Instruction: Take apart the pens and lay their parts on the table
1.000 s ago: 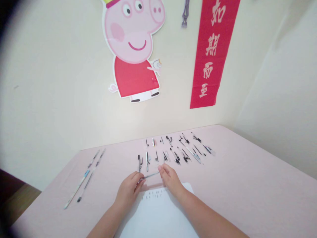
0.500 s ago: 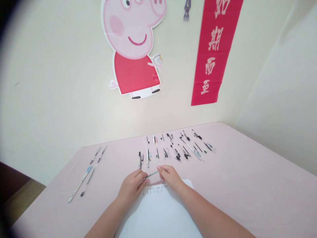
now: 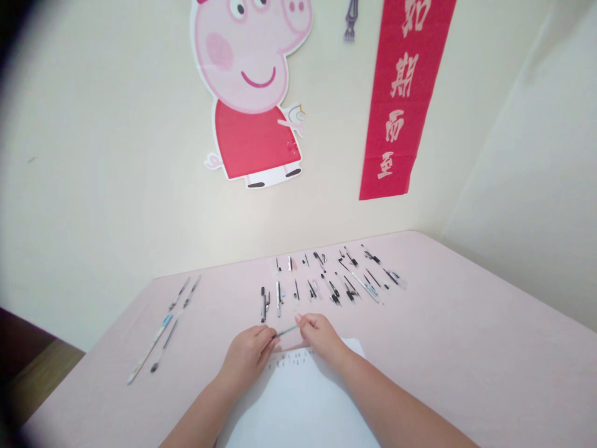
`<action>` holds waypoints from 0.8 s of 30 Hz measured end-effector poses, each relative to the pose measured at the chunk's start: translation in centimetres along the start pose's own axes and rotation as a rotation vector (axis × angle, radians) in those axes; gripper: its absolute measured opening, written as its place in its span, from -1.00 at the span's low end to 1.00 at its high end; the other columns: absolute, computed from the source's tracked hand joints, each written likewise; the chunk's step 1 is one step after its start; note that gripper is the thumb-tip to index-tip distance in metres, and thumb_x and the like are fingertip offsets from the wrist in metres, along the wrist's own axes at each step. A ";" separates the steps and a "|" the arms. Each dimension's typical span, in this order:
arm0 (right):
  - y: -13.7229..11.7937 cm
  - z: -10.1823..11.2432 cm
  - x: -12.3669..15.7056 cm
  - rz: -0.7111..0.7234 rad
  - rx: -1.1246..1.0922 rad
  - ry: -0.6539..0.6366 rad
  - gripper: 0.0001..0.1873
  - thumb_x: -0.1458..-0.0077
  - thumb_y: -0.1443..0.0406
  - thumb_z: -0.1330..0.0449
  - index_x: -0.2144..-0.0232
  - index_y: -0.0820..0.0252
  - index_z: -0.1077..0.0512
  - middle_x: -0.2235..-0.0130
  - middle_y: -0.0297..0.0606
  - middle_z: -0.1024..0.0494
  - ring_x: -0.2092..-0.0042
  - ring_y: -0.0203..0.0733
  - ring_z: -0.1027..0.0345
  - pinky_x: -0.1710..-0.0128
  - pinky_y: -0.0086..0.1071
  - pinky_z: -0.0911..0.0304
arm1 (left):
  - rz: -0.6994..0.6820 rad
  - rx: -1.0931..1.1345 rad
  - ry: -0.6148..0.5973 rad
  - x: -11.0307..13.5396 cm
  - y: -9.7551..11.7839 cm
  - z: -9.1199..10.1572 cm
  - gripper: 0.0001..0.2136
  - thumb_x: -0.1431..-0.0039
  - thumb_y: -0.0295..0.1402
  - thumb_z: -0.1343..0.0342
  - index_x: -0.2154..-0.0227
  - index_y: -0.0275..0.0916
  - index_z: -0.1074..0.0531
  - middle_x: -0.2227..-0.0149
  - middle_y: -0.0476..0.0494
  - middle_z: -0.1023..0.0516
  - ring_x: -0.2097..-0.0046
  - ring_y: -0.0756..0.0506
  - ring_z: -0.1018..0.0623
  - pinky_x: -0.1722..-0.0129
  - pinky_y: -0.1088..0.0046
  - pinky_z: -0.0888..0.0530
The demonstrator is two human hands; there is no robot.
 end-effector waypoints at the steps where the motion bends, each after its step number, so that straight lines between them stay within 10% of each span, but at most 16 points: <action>1: 0.0 0.0 0.0 0.002 0.000 -0.002 -0.44 0.01 -0.13 0.05 0.72 0.17 -0.10 0.67 -0.44 -0.06 0.57 -0.37 0.09 0.55 -0.43 0.12 | 0.000 0.005 -0.006 0.0 0.0 0.0 -0.75 -0.23 -0.31 0.19 0.37 -0.22 -0.38 0.41 -0.11 -0.47 0.36 -0.07 -0.45 0.39 0.47 -0.31; 24: -0.6 0.2 0.0 0.101 0.114 -0.055 -0.44 0.00 -0.16 0.09 0.69 0.16 -0.05 0.64 -0.45 -0.03 0.55 -0.35 0.06 0.53 -0.44 0.08 | 0.007 0.106 -0.012 -0.1 -0.3 0.0 -0.72 -0.23 -0.36 0.23 0.32 -0.23 -0.40 0.36 -0.14 -0.48 0.29 -0.09 -0.46 0.31 0.43 -0.34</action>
Point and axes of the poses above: each hand's wrist, its own x-axis away from the middle knuckle, its own z-axis out of the back of the hand, y = z × x, the point moved 2 cm from there along -x, towards the middle knuckle
